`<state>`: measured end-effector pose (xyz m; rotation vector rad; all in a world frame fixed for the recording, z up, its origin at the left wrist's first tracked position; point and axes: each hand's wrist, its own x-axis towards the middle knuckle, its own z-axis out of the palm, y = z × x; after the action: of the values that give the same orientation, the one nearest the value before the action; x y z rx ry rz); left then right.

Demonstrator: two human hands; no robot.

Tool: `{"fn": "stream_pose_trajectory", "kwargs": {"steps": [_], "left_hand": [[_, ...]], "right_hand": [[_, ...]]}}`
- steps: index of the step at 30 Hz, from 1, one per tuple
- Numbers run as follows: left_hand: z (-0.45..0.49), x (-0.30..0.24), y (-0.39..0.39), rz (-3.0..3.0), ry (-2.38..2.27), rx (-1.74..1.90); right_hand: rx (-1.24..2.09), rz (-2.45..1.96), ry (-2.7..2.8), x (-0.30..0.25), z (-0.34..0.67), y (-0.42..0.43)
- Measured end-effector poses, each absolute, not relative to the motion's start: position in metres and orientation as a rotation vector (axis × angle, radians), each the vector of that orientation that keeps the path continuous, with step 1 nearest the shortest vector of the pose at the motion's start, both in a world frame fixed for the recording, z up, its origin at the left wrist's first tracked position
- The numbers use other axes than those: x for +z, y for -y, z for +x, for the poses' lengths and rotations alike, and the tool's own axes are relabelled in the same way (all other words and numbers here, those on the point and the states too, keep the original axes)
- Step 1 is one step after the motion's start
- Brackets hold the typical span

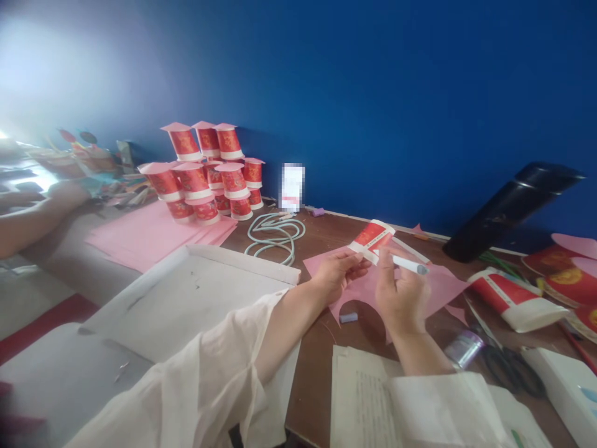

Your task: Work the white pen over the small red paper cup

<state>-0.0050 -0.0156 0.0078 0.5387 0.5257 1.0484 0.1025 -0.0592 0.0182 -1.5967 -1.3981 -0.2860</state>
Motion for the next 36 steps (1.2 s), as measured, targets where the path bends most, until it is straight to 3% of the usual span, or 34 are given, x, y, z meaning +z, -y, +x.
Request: {"fn": "stream_pose_trajectory", "kwargs": {"steps": [36], "left_hand": [[-0.0033,0.0014,0.0119,0.557,-0.540,1.056]], "right_hand": [[-0.218,-1.613,1.494,0.0112,0.1078,0.0563]]}}
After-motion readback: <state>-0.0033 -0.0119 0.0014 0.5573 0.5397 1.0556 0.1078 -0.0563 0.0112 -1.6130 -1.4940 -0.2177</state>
